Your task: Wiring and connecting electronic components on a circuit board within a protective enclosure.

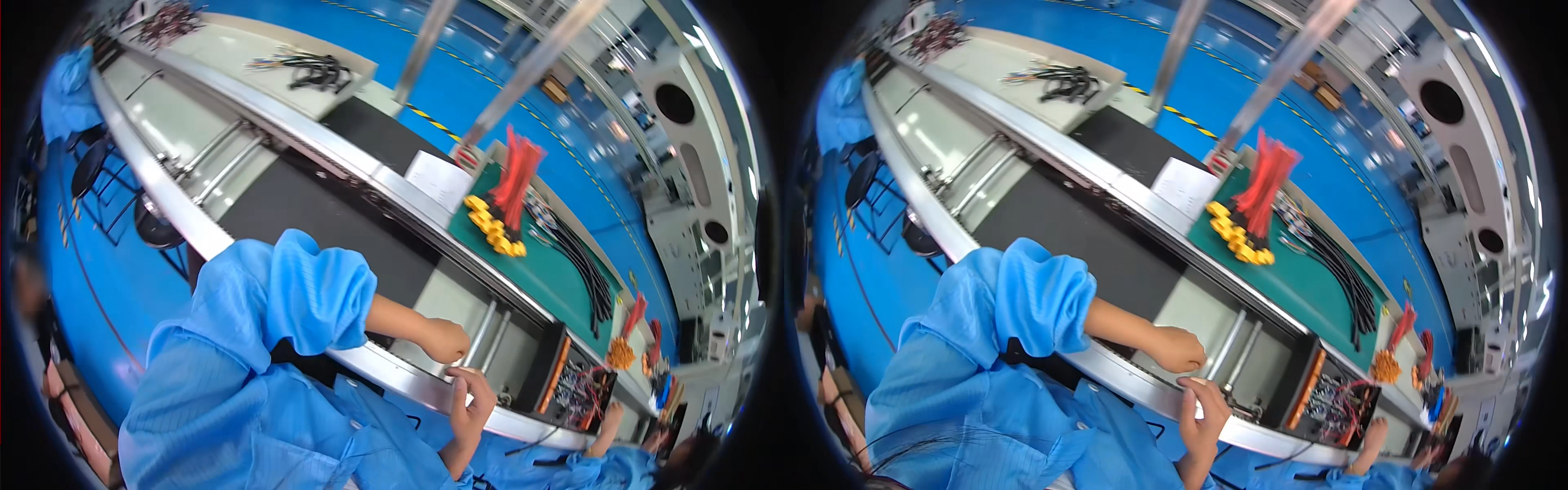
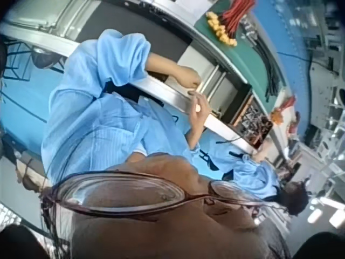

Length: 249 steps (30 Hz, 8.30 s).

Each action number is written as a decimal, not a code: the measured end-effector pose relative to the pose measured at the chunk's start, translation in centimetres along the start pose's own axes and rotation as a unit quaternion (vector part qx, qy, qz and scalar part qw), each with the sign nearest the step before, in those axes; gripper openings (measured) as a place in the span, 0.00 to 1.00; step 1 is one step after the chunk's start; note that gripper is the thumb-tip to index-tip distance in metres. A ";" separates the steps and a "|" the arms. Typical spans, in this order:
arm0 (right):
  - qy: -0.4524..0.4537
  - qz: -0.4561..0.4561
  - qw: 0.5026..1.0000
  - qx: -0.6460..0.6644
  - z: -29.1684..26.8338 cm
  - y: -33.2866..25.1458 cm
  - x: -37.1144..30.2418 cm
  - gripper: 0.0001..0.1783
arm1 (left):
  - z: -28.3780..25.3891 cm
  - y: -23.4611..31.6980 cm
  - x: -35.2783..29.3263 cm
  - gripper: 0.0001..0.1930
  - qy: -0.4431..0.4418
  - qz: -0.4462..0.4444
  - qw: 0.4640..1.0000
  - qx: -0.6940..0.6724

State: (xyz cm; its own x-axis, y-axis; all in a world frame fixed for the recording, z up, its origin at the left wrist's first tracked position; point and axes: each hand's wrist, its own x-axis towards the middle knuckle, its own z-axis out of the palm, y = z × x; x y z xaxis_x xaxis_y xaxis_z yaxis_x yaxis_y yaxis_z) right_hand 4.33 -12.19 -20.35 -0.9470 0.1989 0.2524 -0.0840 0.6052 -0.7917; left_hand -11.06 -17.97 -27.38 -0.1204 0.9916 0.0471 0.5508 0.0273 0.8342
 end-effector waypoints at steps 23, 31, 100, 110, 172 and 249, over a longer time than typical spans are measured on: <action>-0.312 -0.008 0.948 -0.060 11.0 7.7 12.0 0.07 | -6.2 -7.8 -10.8 0.07 0.157 -0.108 0.973 0.134; -0.316 -0.127 0.938 -0.068 11.4 8.4 12.3 0.06 | -6.2 -8.1 -11.1 0.07 0.088 -0.110 0.969 0.204; -0.457 -0.045 0.877 -0.142 11.6 6.4 12.0 0.09 | -7.5 -6.2 -13.3 0.09 -0.131 -0.084 0.972 0.174; -0.390 -0.061 0.910 -0.129 11.3 6.6 12.9 0.09 | -8.1 -7.0 -13.6 0.10 -0.144 -0.115 0.963 0.199; 0.111 0.006 0.994 0.000 2.0 1.4 11.3 0.16 | -14.1 4.2 -10.1 0.19 0.458 0.138 0.840 -0.258; -0.138 0.044 0.986 -0.082 6.9 4.6 12.2 0.10 | -8.3 -4.3 -10.3 0.05 0.288 -0.059 0.932 0.213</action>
State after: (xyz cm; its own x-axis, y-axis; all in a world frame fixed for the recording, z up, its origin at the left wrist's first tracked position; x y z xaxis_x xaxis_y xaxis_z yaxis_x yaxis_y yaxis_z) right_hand -9.77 -12.33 -24.76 -0.9986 0.0518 0.0073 0.0321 0.7161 -0.6972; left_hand -19.06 -29.37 -26.90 -0.5562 0.7500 0.3580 0.7688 0.3008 0.5643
